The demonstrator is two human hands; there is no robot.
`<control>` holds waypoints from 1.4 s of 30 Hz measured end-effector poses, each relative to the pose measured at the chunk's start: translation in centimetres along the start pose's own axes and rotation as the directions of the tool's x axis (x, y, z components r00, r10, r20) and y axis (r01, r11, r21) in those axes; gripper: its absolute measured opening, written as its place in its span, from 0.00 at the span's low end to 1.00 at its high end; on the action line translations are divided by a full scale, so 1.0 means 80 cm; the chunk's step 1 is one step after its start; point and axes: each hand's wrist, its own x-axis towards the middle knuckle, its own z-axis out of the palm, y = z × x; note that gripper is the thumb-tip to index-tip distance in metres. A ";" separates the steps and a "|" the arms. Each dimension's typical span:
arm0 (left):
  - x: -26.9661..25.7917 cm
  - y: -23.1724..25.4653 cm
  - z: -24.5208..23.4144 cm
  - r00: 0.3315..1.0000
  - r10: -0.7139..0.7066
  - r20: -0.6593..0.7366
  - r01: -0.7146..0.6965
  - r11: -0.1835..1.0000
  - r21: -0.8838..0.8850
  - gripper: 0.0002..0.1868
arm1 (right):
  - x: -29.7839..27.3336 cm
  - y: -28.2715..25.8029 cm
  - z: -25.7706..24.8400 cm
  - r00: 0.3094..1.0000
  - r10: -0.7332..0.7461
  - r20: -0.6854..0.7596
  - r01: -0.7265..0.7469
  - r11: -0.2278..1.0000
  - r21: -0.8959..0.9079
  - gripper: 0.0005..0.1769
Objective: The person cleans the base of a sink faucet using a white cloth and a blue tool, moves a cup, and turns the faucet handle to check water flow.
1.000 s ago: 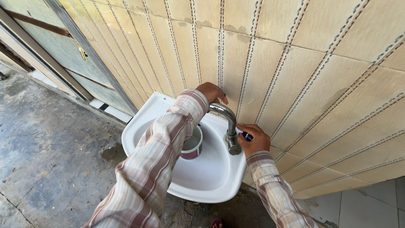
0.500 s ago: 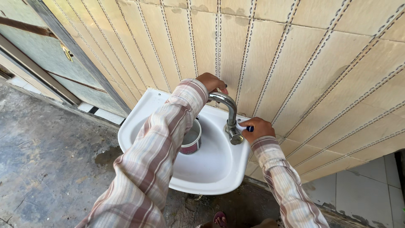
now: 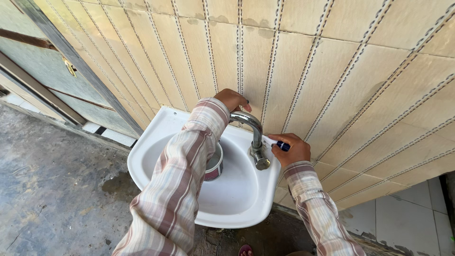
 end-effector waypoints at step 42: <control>0.010 -0.009 0.001 0.996 -0.033 0.088 0.044 0.991 -0.128 0.12 | -0.014 0.011 0.005 0.958 0.280 0.067 -0.265 0.948 -0.178 0.16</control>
